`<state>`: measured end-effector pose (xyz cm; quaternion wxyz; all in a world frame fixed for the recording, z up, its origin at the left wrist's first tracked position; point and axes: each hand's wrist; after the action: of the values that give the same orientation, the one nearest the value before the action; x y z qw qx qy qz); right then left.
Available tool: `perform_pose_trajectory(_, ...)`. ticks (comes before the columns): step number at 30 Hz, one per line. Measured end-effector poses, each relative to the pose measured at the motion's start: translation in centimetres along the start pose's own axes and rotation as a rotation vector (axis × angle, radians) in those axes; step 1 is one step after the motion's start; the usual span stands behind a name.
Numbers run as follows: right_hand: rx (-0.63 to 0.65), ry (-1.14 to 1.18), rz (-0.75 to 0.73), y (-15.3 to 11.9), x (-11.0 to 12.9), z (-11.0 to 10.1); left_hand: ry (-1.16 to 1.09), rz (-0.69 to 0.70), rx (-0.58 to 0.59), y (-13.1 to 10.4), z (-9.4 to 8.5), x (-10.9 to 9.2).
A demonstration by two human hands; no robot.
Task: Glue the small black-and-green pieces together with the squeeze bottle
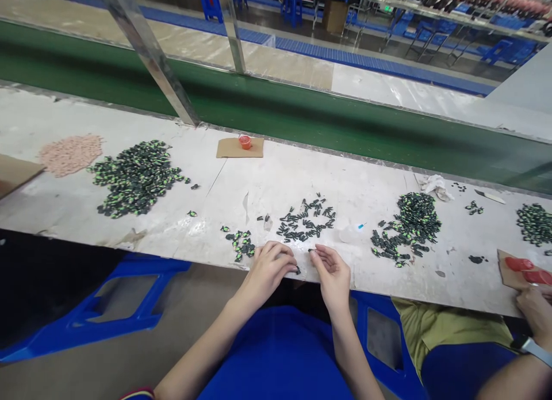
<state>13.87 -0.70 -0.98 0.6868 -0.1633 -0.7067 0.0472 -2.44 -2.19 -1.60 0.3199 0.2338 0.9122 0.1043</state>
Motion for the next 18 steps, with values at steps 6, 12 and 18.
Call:
perform_pose_trajectory(6,0.054,0.034,0.082,-0.4,0.6,-0.7,-0.022,0.031,0.076,0.4,-0.3,-0.1)
perform_pose_trajectory(12,0.026,0.05,0.138,-0.6,1.1,-1.2,-0.039,0.069,0.082,0.7,-0.5,-0.2)
perform_pose_trajectory(18,0.201,0.178,0.325,-1.7,2.4,-1.2,0.004,0.238,-0.148,0.9,-1.1,-0.4)
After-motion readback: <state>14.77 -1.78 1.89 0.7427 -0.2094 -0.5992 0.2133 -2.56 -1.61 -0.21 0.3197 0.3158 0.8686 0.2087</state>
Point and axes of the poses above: each hand's wrist, its own y-axis towards the middle knuckle, its own z-axis out of the palm, x = y × z, and after that the axes turned 9 degrees about z, right-handed
